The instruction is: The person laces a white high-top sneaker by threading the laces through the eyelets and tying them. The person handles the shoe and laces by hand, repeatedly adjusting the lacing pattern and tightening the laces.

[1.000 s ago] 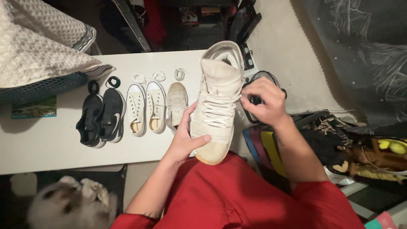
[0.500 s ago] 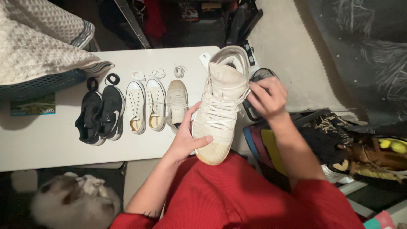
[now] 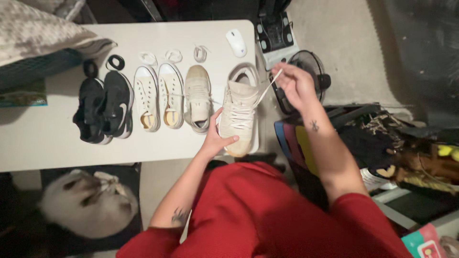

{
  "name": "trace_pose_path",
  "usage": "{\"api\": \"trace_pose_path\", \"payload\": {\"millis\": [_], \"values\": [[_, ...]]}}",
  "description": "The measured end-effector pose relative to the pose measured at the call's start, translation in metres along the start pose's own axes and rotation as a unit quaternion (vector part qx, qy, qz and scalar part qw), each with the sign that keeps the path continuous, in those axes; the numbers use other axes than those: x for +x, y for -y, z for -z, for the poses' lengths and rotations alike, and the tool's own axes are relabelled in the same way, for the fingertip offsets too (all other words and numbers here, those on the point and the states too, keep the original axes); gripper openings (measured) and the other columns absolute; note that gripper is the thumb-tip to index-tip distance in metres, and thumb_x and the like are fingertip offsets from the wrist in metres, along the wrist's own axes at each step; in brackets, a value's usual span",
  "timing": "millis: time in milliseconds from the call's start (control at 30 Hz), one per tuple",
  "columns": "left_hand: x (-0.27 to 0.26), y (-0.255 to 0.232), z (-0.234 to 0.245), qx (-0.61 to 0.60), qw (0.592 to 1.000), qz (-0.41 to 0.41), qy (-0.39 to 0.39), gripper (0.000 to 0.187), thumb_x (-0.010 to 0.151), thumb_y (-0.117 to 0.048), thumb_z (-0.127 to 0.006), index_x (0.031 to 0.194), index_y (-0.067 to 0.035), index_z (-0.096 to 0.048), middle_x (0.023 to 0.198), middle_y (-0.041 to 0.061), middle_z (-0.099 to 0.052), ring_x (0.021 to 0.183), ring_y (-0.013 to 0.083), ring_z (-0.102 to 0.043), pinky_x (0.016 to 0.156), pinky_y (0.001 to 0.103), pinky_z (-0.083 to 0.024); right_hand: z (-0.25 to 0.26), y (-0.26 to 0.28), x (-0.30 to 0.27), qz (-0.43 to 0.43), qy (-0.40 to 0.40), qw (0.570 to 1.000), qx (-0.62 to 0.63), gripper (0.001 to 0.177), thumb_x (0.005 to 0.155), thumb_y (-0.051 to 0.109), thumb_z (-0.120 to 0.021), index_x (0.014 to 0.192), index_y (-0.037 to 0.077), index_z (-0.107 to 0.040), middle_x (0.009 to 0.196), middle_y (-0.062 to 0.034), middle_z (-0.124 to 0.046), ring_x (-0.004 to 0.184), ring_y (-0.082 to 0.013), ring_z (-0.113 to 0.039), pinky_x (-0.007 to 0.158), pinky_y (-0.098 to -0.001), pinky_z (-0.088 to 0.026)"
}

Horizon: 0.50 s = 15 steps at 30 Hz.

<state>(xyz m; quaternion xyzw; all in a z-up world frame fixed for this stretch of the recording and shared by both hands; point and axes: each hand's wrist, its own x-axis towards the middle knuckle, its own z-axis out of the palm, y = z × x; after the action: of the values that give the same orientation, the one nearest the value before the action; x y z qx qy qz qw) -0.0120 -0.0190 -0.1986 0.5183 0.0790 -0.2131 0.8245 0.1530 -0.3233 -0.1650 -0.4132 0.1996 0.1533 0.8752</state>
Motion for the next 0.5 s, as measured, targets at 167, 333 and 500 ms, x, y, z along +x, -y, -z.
{"api": "trace_pose_path", "payload": {"millis": [167, 333, 500], "values": [[0.019, 0.090, 0.033, 0.083, 0.995, -0.049, -0.023, 0.120, 0.068, -0.009, -0.094, 0.161, -0.004, -0.018, 0.150, 0.019, -0.047, 0.138, 0.0248, -0.049, 0.116, 0.040, -0.042, 0.021, -0.012, 0.029, 0.035, -0.046, 0.998, -0.026, 0.031, 0.099, 0.001, -0.062, 0.128, -0.009, -0.060, 0.121, -0.0192, -0.070, 0.107, -0.0254, -0.071, 0.094, -0.0340, -0.059], [0.022, 0.146, 0.055, 0.109, 0.992, -0.039, -0.051, 0.122, 0.066, -0.015, -0.096, 0.160, -0.001, -0.019, 0.150, 0.019, -0.048, 0.138, 0.0258, -0.048, 0.117, 0.039, -0.040, 0.015, -0.011, 0.035, 0.083, -0.044, 0.989, -0.118, 0.032, 0.100, 0.001, -0.063, 0.130, -0.008, -0.058, 0.122, -0.0190, -0.071, 0.105, -0.0240, -0.073, 0.092, -0.0318, -0.060], [0.026, 0.153, 0.064, 0.269, 0.957, -0.056, -0.090, 0.119, 0.062, -0.022, -0.098, 0.157, 0.000, -0.031, 0.145, 0.022, -0.052, 0.135, 0.0324, -0.051, 0.115, 0.041, -0.041, -0.017, 0.000, 0.024, 0.132, 0.036, 0.971, -0.195, 0.026, 0.105, 0.001, -0.059, 0.129, -0.009, -0.060, 0.123, -0.0209, -0.071, 0.107, -0.0250, -0.073, 0.095, -0.0334, -0.060]]}}
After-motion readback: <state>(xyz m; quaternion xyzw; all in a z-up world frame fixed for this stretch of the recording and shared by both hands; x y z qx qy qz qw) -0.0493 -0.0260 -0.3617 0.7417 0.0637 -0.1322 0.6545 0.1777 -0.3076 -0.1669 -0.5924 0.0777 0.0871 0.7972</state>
